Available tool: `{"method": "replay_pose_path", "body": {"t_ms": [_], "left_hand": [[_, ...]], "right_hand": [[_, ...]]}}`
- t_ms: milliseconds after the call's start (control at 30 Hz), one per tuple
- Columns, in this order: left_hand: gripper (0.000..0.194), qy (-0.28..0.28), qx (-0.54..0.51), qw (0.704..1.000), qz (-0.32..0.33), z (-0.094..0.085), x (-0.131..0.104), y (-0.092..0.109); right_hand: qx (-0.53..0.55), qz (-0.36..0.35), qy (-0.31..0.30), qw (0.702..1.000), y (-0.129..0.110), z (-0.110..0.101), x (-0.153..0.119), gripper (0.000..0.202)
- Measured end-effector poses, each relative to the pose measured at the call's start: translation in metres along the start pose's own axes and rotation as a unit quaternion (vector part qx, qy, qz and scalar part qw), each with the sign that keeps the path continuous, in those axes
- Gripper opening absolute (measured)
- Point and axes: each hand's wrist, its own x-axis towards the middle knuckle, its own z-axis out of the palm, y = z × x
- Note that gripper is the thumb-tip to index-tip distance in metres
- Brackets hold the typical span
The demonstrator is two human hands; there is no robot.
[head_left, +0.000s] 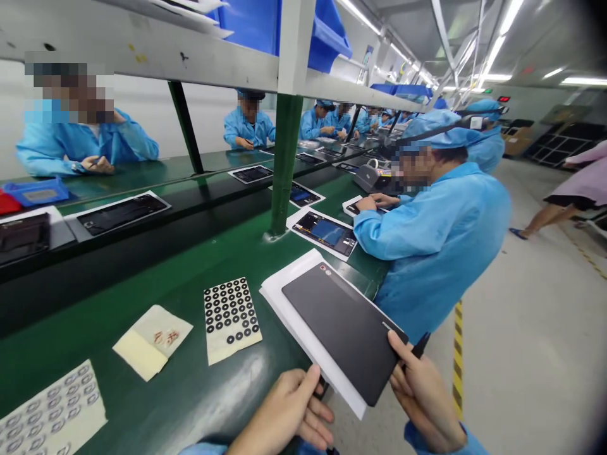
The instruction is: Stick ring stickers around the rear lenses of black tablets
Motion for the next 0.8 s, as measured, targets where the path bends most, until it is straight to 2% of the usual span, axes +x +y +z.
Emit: {"method": "replay_pose_path", "body": {"t_ms": [100,167,233,300,367,467,633,733,800], "left_hand": [[0.082,-0.011,0.054,0.998,-0.015,0.0,-0.011,-0.022],[0.078,-0.021,0.114,0.993,0.003,0.002,-0.015,-0.032],[0.074,-0.025,0.142,0.989,0.027,0.004,-0.018,-0.037],[0.073,-0.025,0.113,0.993,0.026,0.007,-0.018,-0.037],[0.07,-0.036,0.072,0.997,0.015,0.008,-0.017,-0.036],[0.064,-0.065,0.065,0.996,0.023,0.007,-0.017,-0.036],[0.063,-0.051,-0.001,0.997,0.048,0.001,-0.027,-0.046],[0.071,-0.04,-0.052,0.996,0.062,-0.004,-0.035,-0.046],[0.078,-0.062,-0.11,0.989,0.073,-0.004,-0.038,-0.041]], "right_hand": [[-0.037,-0.016,-0.039,0.998,0.012,0.001,0.001,0.064],[-0.119,-0.029,-0.057,0.991,0.012,-0.003,0.007,0.062],[-0.212,-0.058,-0.046,0.975,0.012,-0.011,0.014,0.064],[-0.266,-0.078,-0.025,0.96,0.015,-0.021,0.019,0.068],[-0.259,-0.055,-0.025,0.964,0.022,-0.026,0.023,0.066],[-0.192,-0.012,-0.036,0.981,0.031,-0.019,0.022,0.065],[-0.117,-0.012,-0.031,0.993,0.017,-0.002,-0.003,0.064],[-0.138,-0.002,-0.06,0.989,0.015,-0.013,-0.029,0.061],[-0.211,-0.026,-0.089,0.973,0.024,-0.031,-0.045,0.052]]}}
